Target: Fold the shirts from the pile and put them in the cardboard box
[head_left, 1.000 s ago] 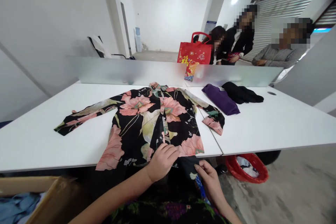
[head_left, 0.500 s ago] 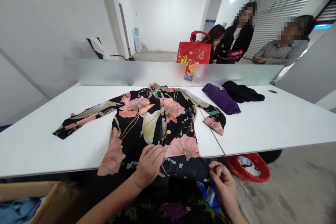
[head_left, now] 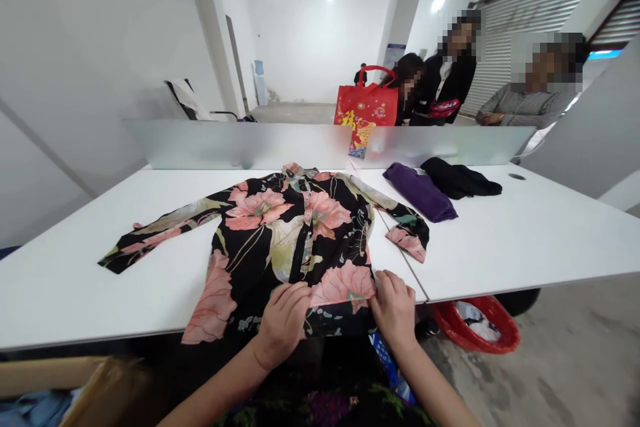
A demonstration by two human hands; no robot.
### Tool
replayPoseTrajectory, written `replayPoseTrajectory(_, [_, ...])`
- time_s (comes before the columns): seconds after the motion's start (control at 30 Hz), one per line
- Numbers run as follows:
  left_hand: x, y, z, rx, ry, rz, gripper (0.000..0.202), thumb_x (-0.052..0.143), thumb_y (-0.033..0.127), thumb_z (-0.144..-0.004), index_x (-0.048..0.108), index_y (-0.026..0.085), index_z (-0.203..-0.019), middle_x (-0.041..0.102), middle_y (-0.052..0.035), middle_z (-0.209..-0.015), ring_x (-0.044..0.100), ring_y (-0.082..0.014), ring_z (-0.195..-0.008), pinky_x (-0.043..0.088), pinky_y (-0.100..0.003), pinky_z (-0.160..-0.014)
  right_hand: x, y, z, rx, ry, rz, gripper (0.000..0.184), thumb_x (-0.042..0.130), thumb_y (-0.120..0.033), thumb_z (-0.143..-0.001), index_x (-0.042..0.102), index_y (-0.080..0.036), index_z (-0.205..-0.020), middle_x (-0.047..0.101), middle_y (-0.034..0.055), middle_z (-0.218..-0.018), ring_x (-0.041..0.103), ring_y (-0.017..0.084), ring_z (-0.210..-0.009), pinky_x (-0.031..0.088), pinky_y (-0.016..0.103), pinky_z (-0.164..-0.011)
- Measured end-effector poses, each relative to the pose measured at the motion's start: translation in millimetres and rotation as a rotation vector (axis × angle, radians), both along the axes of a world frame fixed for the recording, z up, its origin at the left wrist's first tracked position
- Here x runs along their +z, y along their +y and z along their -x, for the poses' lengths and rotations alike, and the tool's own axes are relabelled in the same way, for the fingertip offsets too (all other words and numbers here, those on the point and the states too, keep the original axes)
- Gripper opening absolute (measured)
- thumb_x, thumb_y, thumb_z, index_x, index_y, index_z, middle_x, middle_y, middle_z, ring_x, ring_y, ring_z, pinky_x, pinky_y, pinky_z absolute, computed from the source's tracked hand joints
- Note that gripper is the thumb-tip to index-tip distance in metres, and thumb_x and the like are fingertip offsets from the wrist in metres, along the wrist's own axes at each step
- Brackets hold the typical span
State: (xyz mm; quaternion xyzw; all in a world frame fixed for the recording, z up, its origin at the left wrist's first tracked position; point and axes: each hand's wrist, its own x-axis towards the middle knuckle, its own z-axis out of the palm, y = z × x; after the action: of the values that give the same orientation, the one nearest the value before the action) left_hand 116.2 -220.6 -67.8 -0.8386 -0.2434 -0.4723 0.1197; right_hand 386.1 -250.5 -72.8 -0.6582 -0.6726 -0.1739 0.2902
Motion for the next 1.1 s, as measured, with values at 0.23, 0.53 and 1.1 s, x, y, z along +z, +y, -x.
replayPoseTrajectory(0.23, [7.4,0,6,0.030,0.108,0.031,0.030,0.040,0.006,-0.093,0.059,0.012,-0.115,0.064,-0.0095,-0.092,0.059,-0.0208,-0.096,0.049,-0.040,-0.091,-4.1,8,-16,0.019,0.208,-0.129,0.034,0.046,-0.009,-0.073,0.057,-0.020,-0.103,0.063,0.0093,-0.099,0.058,0.025,-0.090,0.043,0.036,-0.076])
replayPoseTrajectory(0.53, [5.4,-3,-1,-0.222,0.528,0.222,0.027,0.048,0.014,-0.090,0.060,0.017,-0.114,0.059,-0.0062,-0.089,0.051,-0.0200,-0.086,0.043,-0.034,-0.073,-3.8,-3,-30,-0.017,0.323,-0.267,0.029,0.045,-0.013,-0.076,0.054,-0.020,-0.103,0.060,0.0092,-0.099,0.058,0.025,-0.095,0.045,0.037,-0.083])
replayPoseTrajectory(1.1, [9.7,-10,31,-0.142,0.345,0.252,0.016,0.050,0.013,-0.092,0.061,0.016,-0.103,0.065,-0.0068,-0.098,0.056,-0.0188,-0.101,0.044,-0.038,-0.097,-4.9,-14,-129,-0.313,0.355,0.094,0.041,0.053,-0.032,-0.064,0.069,-0.020,-0.100,0.068,0.0117,-0.099,0.063,0.028,-0.077,0.045,0.038,-0.064])
